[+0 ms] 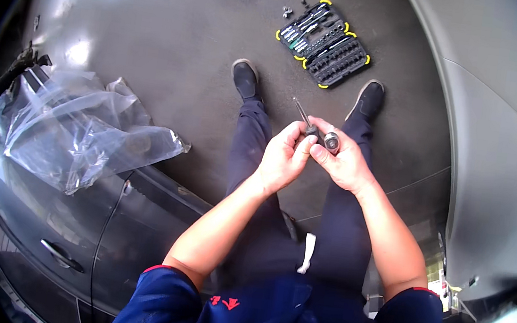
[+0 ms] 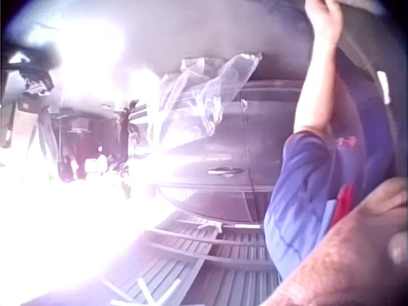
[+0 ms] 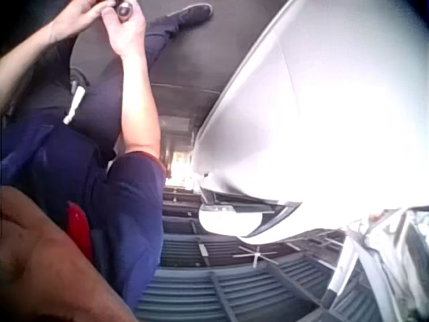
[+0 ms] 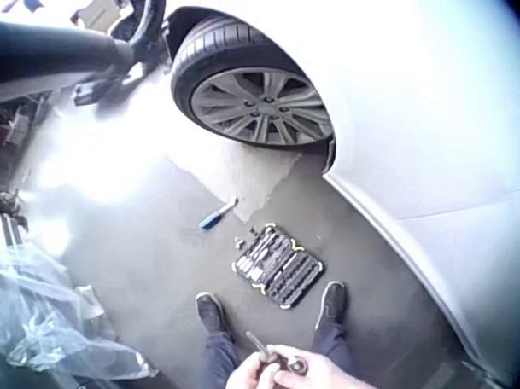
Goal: The person installs a white trim piece along the edge of a car's windshield. They use a green-handled screwdriver to pry and align the trim, then switch to a socket wrench to tighten fasteners securing the piece in place.
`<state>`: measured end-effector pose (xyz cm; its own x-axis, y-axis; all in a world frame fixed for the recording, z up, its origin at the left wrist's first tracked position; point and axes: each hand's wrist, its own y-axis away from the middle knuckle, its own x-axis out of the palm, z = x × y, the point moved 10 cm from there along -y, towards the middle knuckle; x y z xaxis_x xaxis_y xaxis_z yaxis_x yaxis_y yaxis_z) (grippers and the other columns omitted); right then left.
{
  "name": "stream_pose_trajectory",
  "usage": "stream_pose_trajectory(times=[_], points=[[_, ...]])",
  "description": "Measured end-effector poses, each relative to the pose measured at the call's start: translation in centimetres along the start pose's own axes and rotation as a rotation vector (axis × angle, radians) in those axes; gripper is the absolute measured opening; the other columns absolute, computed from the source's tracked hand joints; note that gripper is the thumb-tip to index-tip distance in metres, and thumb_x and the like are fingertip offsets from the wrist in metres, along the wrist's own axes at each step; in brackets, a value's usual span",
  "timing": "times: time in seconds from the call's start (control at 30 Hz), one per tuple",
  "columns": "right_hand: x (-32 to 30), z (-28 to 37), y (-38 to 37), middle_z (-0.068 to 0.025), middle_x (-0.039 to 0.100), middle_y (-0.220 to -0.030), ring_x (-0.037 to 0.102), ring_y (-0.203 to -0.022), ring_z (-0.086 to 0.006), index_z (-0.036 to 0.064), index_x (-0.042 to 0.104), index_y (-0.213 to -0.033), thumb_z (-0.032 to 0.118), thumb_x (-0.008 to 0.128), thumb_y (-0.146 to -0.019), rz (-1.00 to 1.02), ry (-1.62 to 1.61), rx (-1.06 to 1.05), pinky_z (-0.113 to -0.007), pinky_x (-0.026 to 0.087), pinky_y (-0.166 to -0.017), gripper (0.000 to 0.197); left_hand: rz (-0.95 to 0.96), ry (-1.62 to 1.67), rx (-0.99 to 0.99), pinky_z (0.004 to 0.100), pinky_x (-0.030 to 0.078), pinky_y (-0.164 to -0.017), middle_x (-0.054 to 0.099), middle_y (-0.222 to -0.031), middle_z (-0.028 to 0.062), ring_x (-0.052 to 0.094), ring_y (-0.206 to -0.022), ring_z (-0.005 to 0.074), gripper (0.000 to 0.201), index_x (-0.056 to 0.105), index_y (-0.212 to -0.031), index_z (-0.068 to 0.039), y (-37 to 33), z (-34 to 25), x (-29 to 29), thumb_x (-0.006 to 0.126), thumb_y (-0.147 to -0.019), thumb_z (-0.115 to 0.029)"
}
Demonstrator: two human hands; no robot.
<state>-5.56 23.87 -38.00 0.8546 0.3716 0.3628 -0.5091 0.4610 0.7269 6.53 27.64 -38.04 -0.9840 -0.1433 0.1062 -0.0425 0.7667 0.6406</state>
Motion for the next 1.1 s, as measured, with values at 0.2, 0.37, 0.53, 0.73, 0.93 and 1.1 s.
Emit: stream_pose_trajectory(times=[0.2, 0.37, 0.53, 0.73, 0.93, 1.1], points=[[4.7, 18.1, 13.7, 0.0026, 0.069, -0.089, 0.064, -0.081, -0.0062, 0.0021, 0.067, -0.147, 0.01, 0.074, -0.101, -0.061, 0.287, -0.135, -0.025, 0.055, -0.076, 0.047, 0.205, -0.243, 0.283, 0.0298, 0.045, -0.074, 0.044, -0.079, 0.0023, 0.046, -0.072, 0.0157, 0.077, 0.027, -0.155, 0.008, 5.6, -20.6, -3.4, 0.057, -0.084, 0.001], [12.1, 26.9, 21.5, 0.0083, 0.051, -0.07, 0.045, -0.065, -0.0019, 0.0008, 0.073, -0.137, 0.007, 0.077, -0.093, -0.127, 0.452, -0.311, -0.023, 0.042, -0.061, 0.045, 0.341, -0.509, 0.443, 0.0294, 0.041, -0.068, 0.047, -0.074, 0.0025, 0.045, -0.067, 0.014, 0.08, 0.027, -0.157, 0.008, 11.4, -34.0, -2.0, 0.051, -0.081, 0.006], [14.2, 30.1, 27.5, 0.0024, 0.063, -0.071, 0.055, -0.065, -0.0022, 0.0019, 0.075, -0.134, 0.007, 0.078, -0.092, -0.216, 0.394, -0.339, -0.025, 0.048, -0.062, 0.043, 0.368, -0.666, 0.515, 0.0319, 0.046, -0.071, 0.05, -0.074, 0.006, 0.052, -0.068, 0.0191, 0.079, 0.031, -0.156, 0.008, 14.7, -39.6, -0.4, 0.053, -0.08, 0.007], [11.5, 33.4, 33.8, -0.0084, 0.075, -0.076, 0.072, -0.066, -0.0222, 0.0148, 0.079, -0.128, 0.015, 0.077, -0.088, -0.327, 0.892, -0.37, -0.037, 0.056, -0.065, 0.041, 0.446, -1.108, 0.861, 0.0463, 0.054, -0.072, 0.062, -0.077, 0.0107, 0.065, -0.072, 0.0357, 0.076, 0.043, -0.15, 0.004, 17.8, -42.4, 7.5, 0.063, -0.077, 0.002], [5.5, 34.6, 39.5, -0.0099, 0.075, -0.079, 0.073, -0.076, -0.0337, 0.0159, 0.08, -0.108, 0.02, 0.072, -0.083, -0.301, 1.169, -0.455, -0.045, 0.06, -0.072, 0.027, 0.611, -1.279, 0.628, 0.0568, 0.055, -0.065, 0.068, -0.068, 0.0205, 0.07, -0.065, 0.0435, 0.059, 0.048, -0.136, 0.003, 19.5, -37.9, 17.6, 0.065, -0.081, -0.01], [-1.6, 33.5, 44.5, -0.0162, 0.071, -0.077, 0.071, -0.073, -0.0368, 0.0063, 0.071, -0.085, 0.024, 0.072, -0.084, -0.297, 0.78, -0.275, -0.045, 0.056, -0.073, 0.018, 0.58, -1.326, 0.441, 0.0581, 0.058, -0.073, 0.073, -0.078, 0.026, 0.074, -0.077, 0.0464, 0.049, 0.05, -0.131, 0.005, 21.1, -39.4, 25.6, 0.066, -0.088, -0.013]])
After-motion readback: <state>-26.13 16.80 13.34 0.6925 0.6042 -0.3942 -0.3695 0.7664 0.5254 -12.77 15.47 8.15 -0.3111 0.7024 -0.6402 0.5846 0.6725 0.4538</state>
